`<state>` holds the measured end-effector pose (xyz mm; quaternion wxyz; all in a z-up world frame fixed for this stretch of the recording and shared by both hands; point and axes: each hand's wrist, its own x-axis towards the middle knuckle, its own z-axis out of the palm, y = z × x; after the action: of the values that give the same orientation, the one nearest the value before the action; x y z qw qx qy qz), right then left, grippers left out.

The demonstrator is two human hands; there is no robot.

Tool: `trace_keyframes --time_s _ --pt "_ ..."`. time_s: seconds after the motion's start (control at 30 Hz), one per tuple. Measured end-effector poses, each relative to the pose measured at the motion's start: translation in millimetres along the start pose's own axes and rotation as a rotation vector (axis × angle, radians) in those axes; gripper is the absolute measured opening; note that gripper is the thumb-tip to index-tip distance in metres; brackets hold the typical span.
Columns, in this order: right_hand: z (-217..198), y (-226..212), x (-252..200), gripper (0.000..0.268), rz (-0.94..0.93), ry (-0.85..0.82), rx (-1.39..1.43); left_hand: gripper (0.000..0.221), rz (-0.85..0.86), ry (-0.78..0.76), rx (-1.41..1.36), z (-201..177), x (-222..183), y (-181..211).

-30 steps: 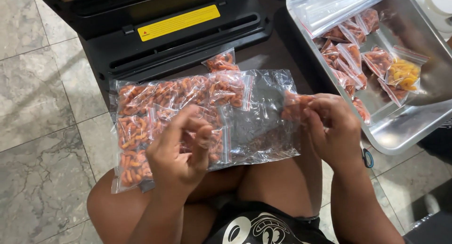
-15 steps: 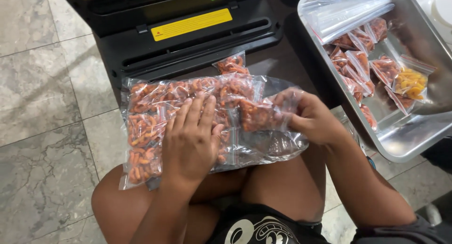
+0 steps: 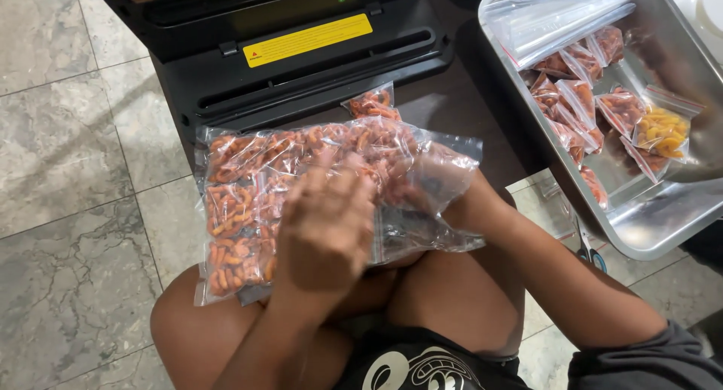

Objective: Arranging small food packets into a larger bag and vacuum sealing it using a machine

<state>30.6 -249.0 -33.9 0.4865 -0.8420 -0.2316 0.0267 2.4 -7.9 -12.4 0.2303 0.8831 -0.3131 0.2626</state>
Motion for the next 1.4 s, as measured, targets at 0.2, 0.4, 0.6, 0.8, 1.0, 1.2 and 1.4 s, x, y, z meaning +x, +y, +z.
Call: trace_keyframes --time_s 0.2,0.4,0.6,0.8,1.0,1.2,1.4 --pt "-3 19 -7 0.033 -0.208 0.156 -0.409 0.029 0.118 -0.115 -0.008 20 -3 17" --pt "-21 42 -19 0.011 -0.267 0.208 -0.753 0.022 0.145 0.005 -0.009 51 -16 9" --pt "-17 26 -6 0.049 -0.260 0.146 -0.919 0.024 0.153 0.002 -0.026 45 -13 8" --pt "-17 4 -2 0.065 0.022 0.040 -0.899 0.026 0.165 -0.009 -0.035 42 -11 9" --pt "-27 -9 6 0.053 0.096 -0.021 -0.810 0.029 0.165 -0.033 -0.036 44 -16 8" --pt "-78 -31 -64 0.055 0.065 0.104 -0.694 0.035 0.114 -0.217 -0.021 30 -11 9" --pt "-88 -97 -56 0.034 -0.123 0.250 -0.652 0.039 0.122 -0.175 -0.042 20 -6 12"
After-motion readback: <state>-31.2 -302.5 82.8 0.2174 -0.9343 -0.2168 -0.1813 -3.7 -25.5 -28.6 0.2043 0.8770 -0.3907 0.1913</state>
